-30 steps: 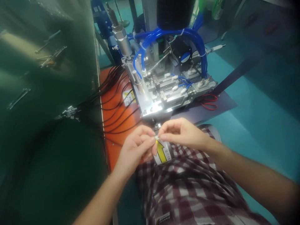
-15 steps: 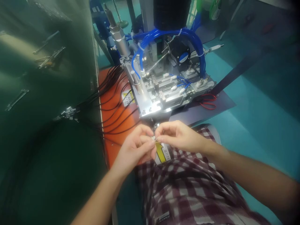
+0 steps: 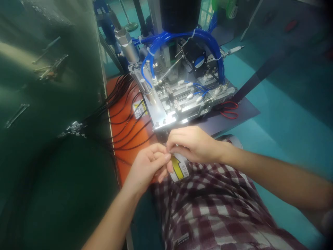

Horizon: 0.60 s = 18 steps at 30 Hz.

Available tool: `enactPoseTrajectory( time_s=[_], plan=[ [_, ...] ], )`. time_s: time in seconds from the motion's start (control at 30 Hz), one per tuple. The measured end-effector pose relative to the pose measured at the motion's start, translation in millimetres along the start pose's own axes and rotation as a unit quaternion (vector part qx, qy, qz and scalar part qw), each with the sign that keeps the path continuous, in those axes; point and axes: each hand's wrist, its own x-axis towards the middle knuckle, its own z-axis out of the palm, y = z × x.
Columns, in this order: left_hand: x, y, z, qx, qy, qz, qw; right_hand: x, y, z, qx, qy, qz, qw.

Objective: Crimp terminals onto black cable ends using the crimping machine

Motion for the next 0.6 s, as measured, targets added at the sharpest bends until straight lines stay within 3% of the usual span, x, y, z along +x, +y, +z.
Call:
enactPoseTrajectory(
  time_s=[0.2,0.43,0.6],
  plan=[
    [-1,3,6.3,-0.008,0.046,0.014,0.999,-17,-9,14,0.095,0.144,0.133,0.976],
    [-1,3,7.2,-0.006,0.06,0.015,0.998,-23,-16,24,0.027,0.173,0.051,0.983],
    [-1,3,6.9,-0.013,0.06,0.018,0.998,-26,-14,27,-0.128,0.17,-0.005,0.977]
  ],
)
